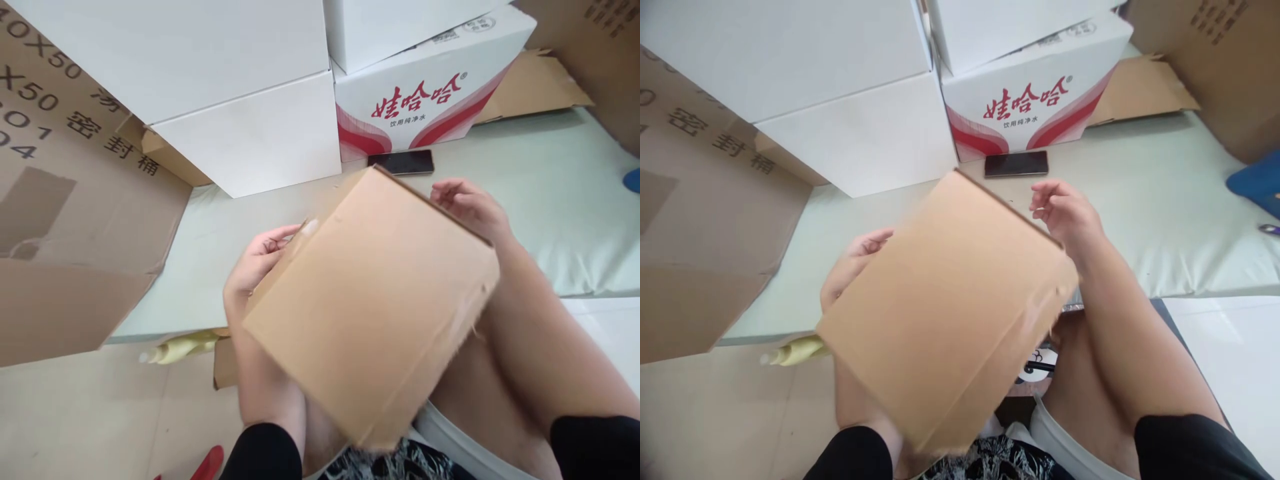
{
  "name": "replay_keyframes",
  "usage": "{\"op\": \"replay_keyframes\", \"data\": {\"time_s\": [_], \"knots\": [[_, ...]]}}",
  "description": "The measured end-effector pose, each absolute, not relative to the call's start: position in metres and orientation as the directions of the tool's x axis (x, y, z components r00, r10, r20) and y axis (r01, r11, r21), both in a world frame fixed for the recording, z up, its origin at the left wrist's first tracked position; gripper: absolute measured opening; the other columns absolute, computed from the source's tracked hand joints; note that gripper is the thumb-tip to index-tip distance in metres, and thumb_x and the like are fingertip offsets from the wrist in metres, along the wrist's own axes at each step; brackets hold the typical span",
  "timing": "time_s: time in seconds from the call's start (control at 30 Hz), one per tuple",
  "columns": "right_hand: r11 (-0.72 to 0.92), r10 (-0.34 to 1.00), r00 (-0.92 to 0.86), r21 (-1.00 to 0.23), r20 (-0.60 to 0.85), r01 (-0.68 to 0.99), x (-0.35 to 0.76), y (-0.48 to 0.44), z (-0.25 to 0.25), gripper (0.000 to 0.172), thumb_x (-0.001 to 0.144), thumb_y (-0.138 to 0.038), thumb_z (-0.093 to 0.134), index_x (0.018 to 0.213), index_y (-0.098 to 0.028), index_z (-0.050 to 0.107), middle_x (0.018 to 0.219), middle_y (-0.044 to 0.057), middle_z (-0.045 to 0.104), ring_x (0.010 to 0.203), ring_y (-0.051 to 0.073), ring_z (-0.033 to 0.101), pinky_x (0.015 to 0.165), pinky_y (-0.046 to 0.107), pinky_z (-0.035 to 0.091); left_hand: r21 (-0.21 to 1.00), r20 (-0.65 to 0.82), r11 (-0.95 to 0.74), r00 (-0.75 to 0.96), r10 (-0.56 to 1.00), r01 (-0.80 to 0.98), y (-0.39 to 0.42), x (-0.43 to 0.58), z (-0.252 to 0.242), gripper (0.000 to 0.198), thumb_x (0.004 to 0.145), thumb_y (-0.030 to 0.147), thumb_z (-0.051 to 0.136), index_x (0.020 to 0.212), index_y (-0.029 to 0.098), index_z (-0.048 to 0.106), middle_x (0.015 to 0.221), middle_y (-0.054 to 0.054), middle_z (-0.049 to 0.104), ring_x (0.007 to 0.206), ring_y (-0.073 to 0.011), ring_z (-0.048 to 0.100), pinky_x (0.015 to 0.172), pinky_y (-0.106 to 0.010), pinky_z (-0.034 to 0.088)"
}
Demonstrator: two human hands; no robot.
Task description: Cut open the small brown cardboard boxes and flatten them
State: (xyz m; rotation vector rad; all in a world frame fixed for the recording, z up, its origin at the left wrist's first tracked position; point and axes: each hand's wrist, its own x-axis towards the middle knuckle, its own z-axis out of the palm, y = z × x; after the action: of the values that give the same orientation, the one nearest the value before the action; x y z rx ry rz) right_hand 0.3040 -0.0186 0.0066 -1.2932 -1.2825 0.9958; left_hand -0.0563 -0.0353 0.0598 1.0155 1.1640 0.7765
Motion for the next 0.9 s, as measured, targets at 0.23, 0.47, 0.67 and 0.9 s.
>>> {"op": "replay_keyframes", "data": {"time_s": [0.23, 0.47, 0.67, 0.9], "knots": [[0.05, 0.927, -0.366, -0.995, 0.078, -0.086, 0.287, -0.04, 0.019, 0.059, 0.075, -0.081, 0.063, 0.097, -0.026, 0.072, 0.103, 0.008, 0.076, 0.099, 0.029, 0.072, 0.092, 0.049, 0.058, 0.908, -0.411, 0.403, 0.424, 0.807, 0.114, -0.032, -0.041, 0.056, 0.06, 0.076, 0.036, 0.087, 0.13, 0.017, 0.067, 0.088, -0.008, 0.081, 0.071, -0.0201, 0.076, 0.063, -0.027, 0.059], [0.054, 0.867, -0.489, -0.994, 0.094, -0.096, 0.285, -0.048, 0.014, 0.059, 0.09, -0.073, 0.054, 0.126, -0.027, 0.064, 0.113, 0.008, 0.074, 0.102, 0.026, 0.072, 0.087, 0.041, 0.059, 0.905, -0.415, 0.392, 0.547, 0.727, 0.166, -0.025, -0.028, 0.052, 0.05, 0.081, 0.036, 0.083, 0.122, 0.019, 0.06, 0.068, 0.001, 0.073, 0.052, -0.0126, 0.065, 0.047, -0.018, 0.046], [0.062, 0.79, -0.608, -0.996, 0.085, -0.059, 0.28, -0.062, 0.037, 0.063, 0.089, -0.078, 0.05, 0.12, -0.026, 0.067, 0.111, 0.008, 0.072, 0.091, 0.024, 0.071, 0.074, 0.036, 0.059, 0.927, -0.372, 0.322, 0.574, 0.729, 0.192, -0.025, -0.021, 0.052, 0.026, 0.083, 0.035, 0.08, 0.098, 0.019, 0.068, 0.071, 0.0, 0.072, 0.058, -0.0123, 0.065, 0.054, -0.02, 0.047], [-0.015, 0.935, -0.354, -0.997, 0.013, -0.076, 0.273, -0.075, 0.039, 0.067, 0.086, -0.082, 0.04, 0.126, -0.03, 0.056, 0.113, 0.01, 0.072, 0.089, 0.028, 0.073, 0.068, 0.041, 0.06, 0.924, -0.382, 0.301, 0.549, 0.743, 0.235, -0.023, -0.015, 0.048, 0.024, 0.078, 0.038, 0.08, 0.075, 0.017, 0.07, 0.069, -0.001, 0.067, 0.06, -0.0119, 0.06, 0.054, -0.022, 0.045]]}}
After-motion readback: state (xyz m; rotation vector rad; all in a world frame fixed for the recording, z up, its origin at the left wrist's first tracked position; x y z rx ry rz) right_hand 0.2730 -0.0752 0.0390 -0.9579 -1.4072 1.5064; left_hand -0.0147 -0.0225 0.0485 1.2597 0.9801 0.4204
